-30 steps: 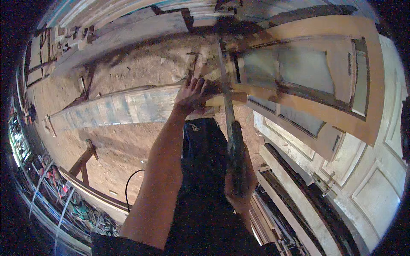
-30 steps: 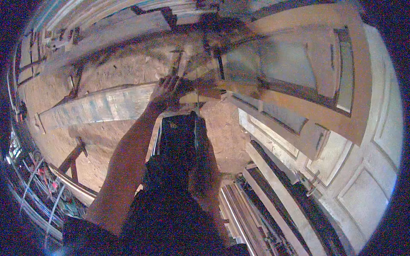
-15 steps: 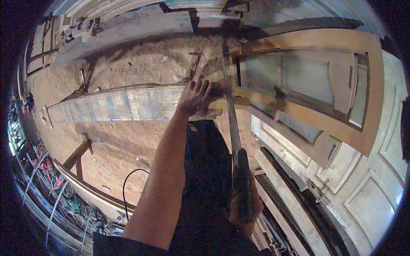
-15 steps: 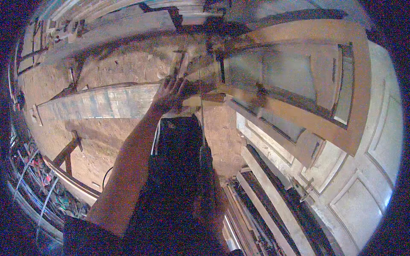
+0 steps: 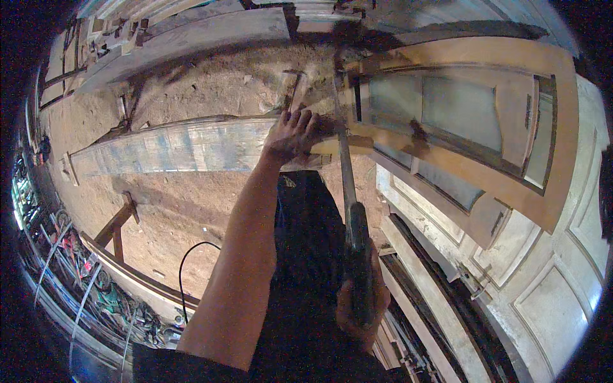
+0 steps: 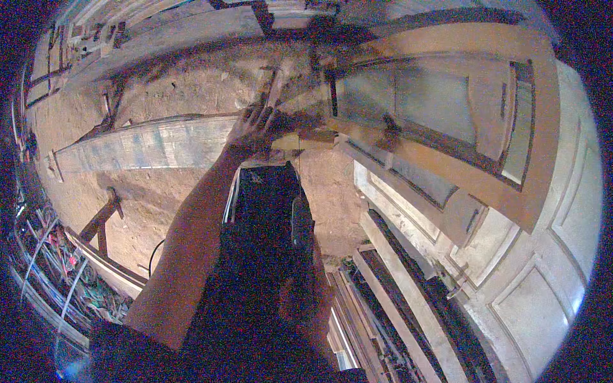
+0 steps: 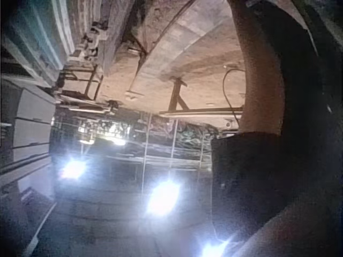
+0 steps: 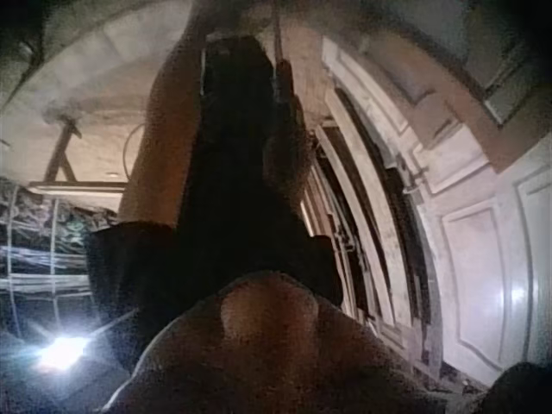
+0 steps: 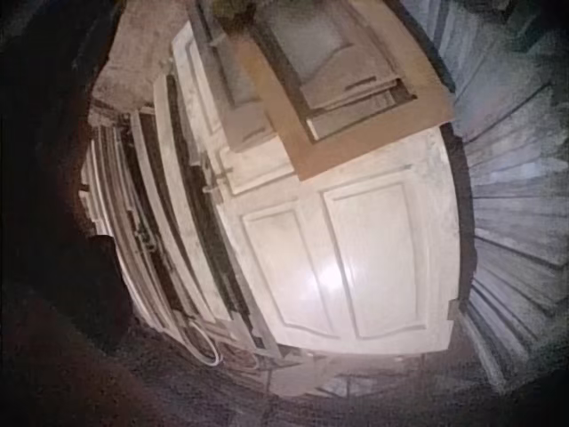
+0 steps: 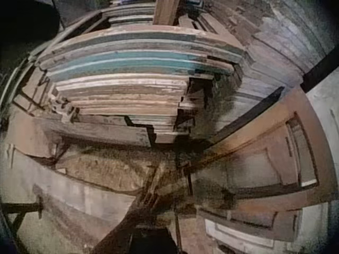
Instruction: The person saws a piece of wood by hand while holding it in place on a workbench.
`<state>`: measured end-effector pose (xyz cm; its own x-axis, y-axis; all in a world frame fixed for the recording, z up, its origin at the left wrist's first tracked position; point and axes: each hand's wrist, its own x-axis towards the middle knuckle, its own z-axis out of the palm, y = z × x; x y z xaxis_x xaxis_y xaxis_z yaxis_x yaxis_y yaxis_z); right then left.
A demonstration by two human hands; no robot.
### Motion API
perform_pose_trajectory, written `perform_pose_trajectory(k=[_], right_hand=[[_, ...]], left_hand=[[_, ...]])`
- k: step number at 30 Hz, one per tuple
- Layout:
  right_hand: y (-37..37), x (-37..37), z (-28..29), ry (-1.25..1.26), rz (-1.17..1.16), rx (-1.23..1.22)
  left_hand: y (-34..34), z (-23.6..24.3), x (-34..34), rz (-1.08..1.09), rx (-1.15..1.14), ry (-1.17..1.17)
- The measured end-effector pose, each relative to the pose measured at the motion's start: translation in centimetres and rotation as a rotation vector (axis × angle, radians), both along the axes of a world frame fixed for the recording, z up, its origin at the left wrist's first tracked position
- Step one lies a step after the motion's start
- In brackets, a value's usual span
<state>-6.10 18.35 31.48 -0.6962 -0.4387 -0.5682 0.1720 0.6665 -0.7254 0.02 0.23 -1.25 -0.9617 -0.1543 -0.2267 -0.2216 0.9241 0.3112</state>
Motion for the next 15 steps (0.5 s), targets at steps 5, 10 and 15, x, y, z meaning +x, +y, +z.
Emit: perform_pose_trajectory(k=[5,10,15], right_hand=[[-0.6,-2.1,-4.8,-0.057,-0.034,-0.052],[2.2,-0.6,-0.2,0.087,0.035,0.056],[0.3,-1.3,-0.7,-0.054,-0.146,0.072]], left_hand=[[0.6,-1.4,-0.8,0.012,0.018,0.075],[-0.3,-0.6,-0.4,-0.022,-0.081,0.182],[0.1,1.8,-2.2,-0.034,0.005,0.155]])
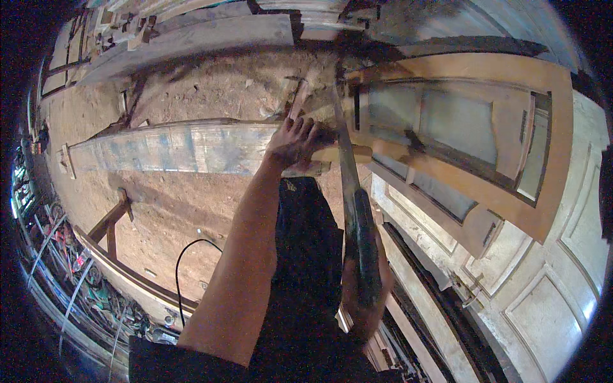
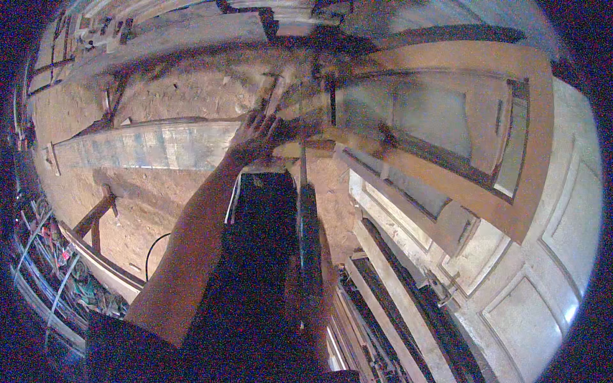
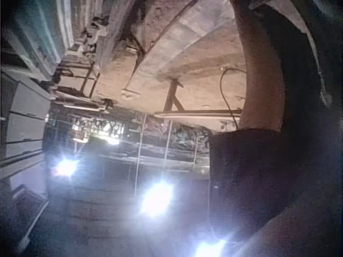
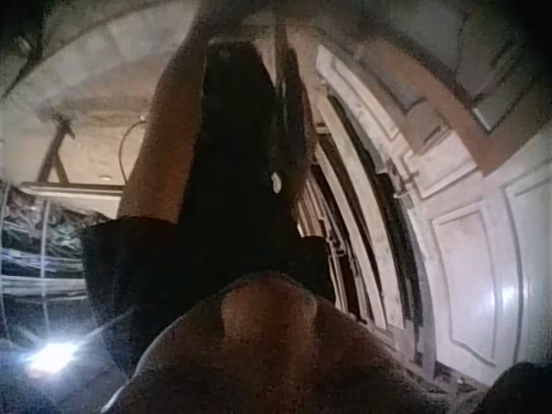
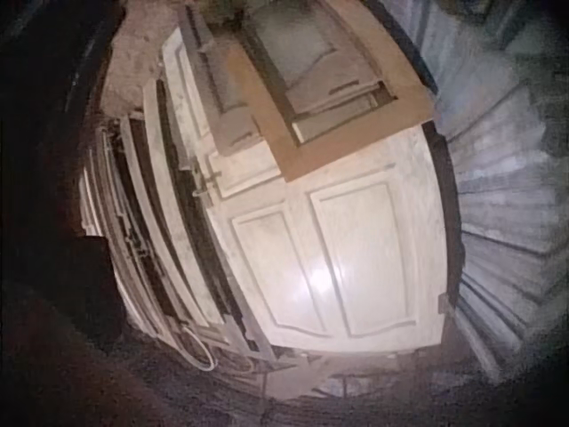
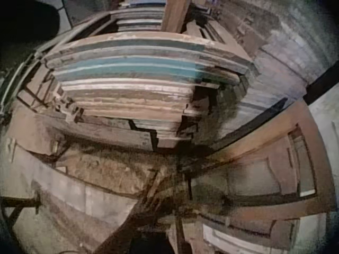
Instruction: The person saws a piece of wood by hand while holding it in place on a workbench.
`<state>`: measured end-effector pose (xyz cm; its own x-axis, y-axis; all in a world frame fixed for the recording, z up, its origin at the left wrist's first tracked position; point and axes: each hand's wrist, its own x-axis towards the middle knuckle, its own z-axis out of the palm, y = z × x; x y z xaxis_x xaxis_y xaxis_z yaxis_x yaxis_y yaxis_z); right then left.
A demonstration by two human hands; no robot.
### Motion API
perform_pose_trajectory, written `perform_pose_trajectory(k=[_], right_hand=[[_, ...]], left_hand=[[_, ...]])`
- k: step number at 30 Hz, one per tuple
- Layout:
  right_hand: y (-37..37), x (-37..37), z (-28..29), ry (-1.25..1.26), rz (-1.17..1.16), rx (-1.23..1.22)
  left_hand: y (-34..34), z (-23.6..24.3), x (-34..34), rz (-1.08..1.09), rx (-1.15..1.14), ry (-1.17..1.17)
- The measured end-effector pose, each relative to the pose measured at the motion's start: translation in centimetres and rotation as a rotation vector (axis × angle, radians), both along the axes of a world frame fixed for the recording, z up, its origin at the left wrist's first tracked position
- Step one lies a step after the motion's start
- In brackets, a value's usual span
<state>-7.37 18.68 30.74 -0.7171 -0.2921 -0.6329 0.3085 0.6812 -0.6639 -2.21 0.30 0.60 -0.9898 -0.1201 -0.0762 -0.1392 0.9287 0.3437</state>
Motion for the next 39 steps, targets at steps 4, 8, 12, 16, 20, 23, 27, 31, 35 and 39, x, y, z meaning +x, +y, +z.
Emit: perform_pose_trajectory(k=[4,8,12,16,20,23,27,31,35,39], right_hand=[[-2.2,-1.8,-4.1,0.041,0.190,-0.111],[-1.2,-0.1,1.3,0.056,0.086,0.054],[-0.3,-0.5,-0.4,0.143,0.190,0.023],[-1.8,-2.3,-5.4,0.169,0.330,-0.074],[-2.2,-1.8,-1.6,0.162,0.340,0.009],[-2.0,-1.2,-0.3,0.159,0.321,0.042],[-3.3,-2.4,-2.5,-0.020,0.196,0.021],[-2.6,-1.6,-1.9,0.014,0.172,-0.009],[-1.7,-0.5,0.9,0.118,0.192,0.035],[-2.4,-1.9,-3.4,0.096,0.189,-0.057]], left_hand=[[0.3,-1.3,2.3,0.115,0.099,-0.021],[0.4,-3.0,1.9,0.092,-0.085,0.122],[0.9,-3.0,1.5,0.116,-0.012,0.070],[0.6,-2.7,2.1,0.104,-0.059,0.067],[0.6,-2.6,1.9,0.092,-0.060,-0.014],[0.5,-1.7,1.7,0.097,-0.061,0.026],[-0.3,1.6,1.0,0.051,0.004,0.007],[0.3,-2.5,1.6,0.065,-0.112,0.043],[0.9,-2.6,1.4,0.109,-0.113,0.054],[0.7,-2.9,1.4,0.070,-0.025,0.003]])
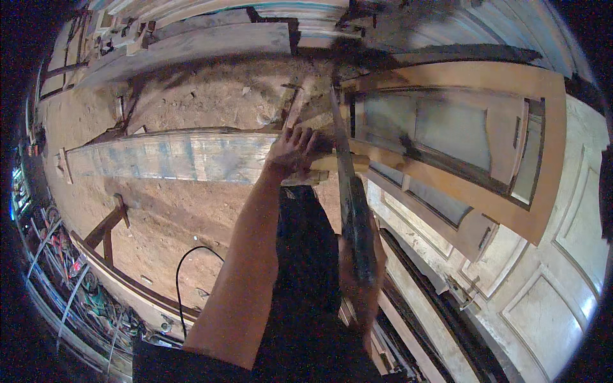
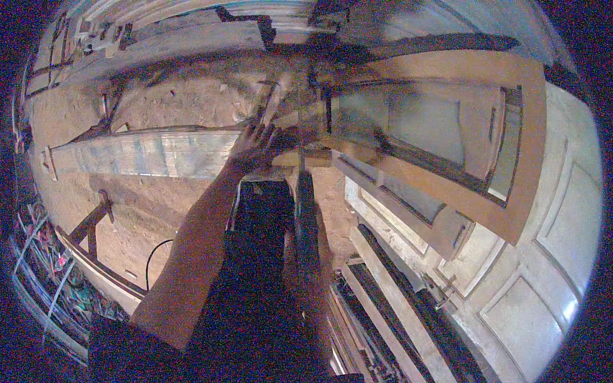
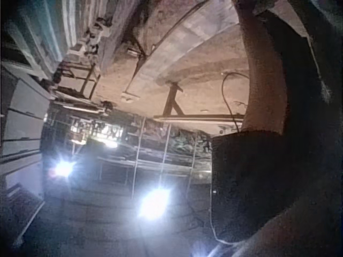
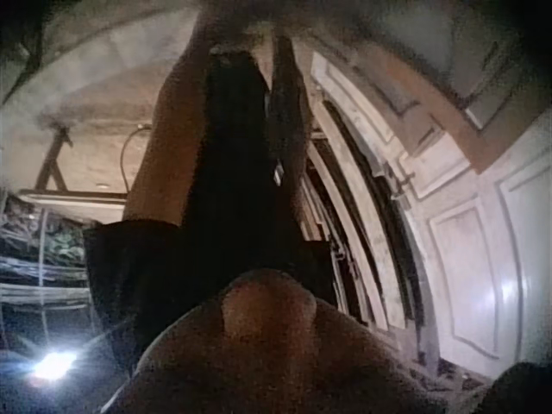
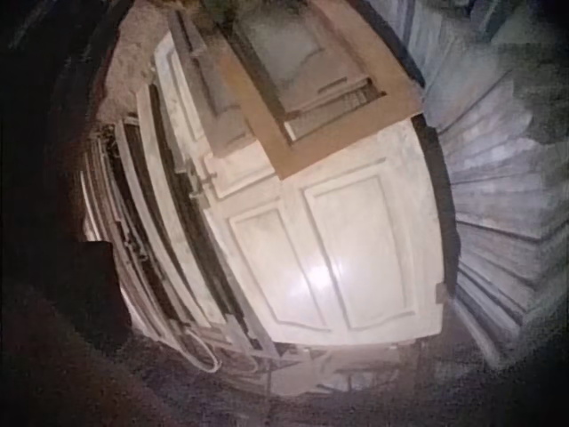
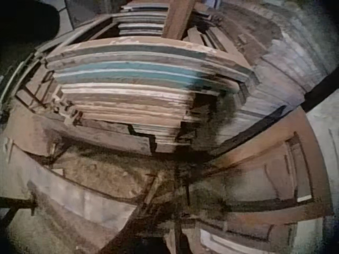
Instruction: The person saws a piece of wood by hand while holding it in place on a workbench.
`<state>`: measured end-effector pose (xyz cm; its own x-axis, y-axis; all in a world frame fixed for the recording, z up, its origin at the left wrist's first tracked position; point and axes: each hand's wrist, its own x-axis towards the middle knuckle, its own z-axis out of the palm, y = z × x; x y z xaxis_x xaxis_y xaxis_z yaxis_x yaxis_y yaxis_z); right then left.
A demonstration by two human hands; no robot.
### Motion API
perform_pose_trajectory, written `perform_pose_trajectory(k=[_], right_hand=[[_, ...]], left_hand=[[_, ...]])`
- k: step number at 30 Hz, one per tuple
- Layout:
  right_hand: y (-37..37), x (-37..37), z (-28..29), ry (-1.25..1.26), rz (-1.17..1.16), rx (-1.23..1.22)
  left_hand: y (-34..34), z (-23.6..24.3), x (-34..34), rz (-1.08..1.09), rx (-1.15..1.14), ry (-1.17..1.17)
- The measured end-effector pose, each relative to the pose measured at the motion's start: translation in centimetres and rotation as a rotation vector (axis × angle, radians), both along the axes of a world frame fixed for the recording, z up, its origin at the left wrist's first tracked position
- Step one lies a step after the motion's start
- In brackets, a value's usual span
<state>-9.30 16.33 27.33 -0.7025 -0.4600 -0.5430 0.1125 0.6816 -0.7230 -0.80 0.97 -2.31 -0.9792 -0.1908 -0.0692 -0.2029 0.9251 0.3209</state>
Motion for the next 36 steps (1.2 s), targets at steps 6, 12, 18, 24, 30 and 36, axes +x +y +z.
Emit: perform_pose_trajectory(k=[6,12,18,24,30,36], right_hand=[[1.9,1.7,4.5,0.158,0.093,0.070],[1.4,1.0,2.0,0.038,0.004,0.054],[0.8,1.2,4.8,0.041,0.064,0.150],[3.5,2.2,7.7,0.014,0.013,0.101],[-0.2,0.5,2.9,-0.187,-0.053,0.092],[10.6,4.3,4.1,0.095,-0.033,0.004]], left_hand=[[0.1,-0.9,0.9,0.003,-0.105,0.033],[0.1,0.4,-0.1,-0.029,0.002,-0.029],[-0.7,-0.9,1.1,0.013,-0.063,0.016],[0.2,-0.9,0.9,0.028,-0.050,0.016],[-0.9,3.5,0.1,-0.033,-0.014,-0.058],[-0.2,-1.2,0.5,-0.003,-0.233,0.081]])
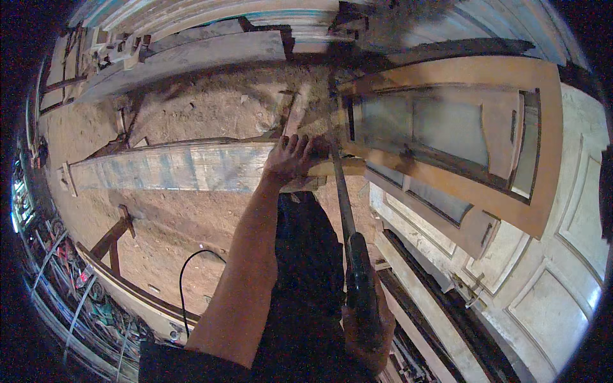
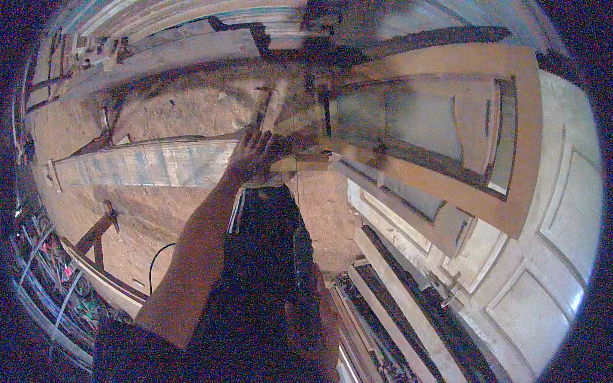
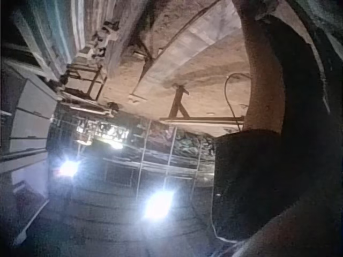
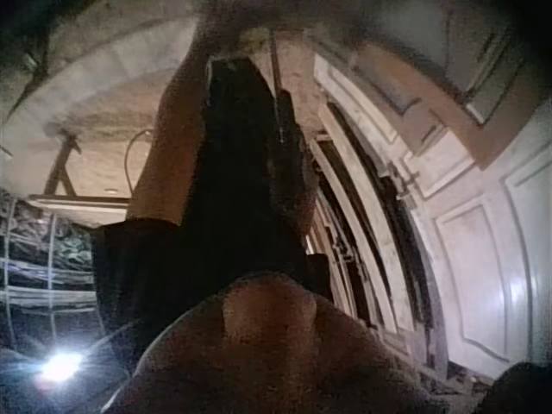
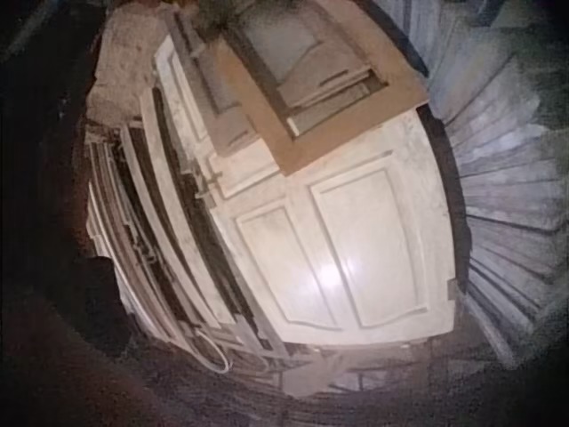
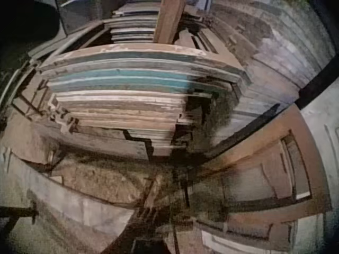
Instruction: The person saws a piece of wood by hand while holding it in place on a workbench.
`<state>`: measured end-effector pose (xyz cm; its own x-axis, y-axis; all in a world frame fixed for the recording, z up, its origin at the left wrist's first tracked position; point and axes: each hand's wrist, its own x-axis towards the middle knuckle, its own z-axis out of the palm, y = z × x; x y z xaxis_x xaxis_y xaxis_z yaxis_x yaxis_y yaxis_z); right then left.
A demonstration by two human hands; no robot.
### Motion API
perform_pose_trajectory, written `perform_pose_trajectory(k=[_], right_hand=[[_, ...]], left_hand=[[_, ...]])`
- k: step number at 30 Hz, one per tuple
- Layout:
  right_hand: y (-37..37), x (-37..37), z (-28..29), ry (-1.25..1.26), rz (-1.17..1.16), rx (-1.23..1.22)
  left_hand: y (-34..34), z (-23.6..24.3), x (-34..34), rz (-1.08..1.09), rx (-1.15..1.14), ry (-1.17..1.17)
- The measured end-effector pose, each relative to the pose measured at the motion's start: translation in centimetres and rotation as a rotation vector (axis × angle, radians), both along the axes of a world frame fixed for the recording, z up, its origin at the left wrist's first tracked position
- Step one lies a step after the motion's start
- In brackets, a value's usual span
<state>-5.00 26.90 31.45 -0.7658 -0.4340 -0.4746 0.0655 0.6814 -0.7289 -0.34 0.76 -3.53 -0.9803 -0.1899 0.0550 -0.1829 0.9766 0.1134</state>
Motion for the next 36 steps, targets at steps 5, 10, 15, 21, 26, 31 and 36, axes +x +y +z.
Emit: perform_pose_trajectory(k=[5,10,15,21,26,31,36], right_hand=[[-11.6,-4.6,-2.8,-0.185,0.021,0.016],[-9.2,-3.9,0.5,-0.122,0.141,0.034],[-8.9,-2.9,1.9,-0.098,0.059,0.062],[-11.6,-3.5,-0.4,-0.240,-0.035,0.108],[-6.6,-1.2,3.8,-0.071,0.002,0.050],[-10.4,-3.9,-2.0,-0.181,0.000,-0.003],[-7.6,-2.7,1.6,-0.080,0.040,-0.008]], left_hand=[[-0.4,1.7,-0.1,-0.011,0.186,-0.153],[0.1,-0.4,1.1,0.013,0.106,-0.071],[-0.2,4.0,-1.6,-0.042,0.250,-0.148],[-0.4,2.4,0.7,0.006,0.147,-0.121],[0.3,0.4,-0.4,0.006,0.079,-0.141],[-0.7,1.6,0.5,-0.004,0.295,-0.241],[-0.2,-0.8,-0.5,-0.030,0.091,-0.157]])
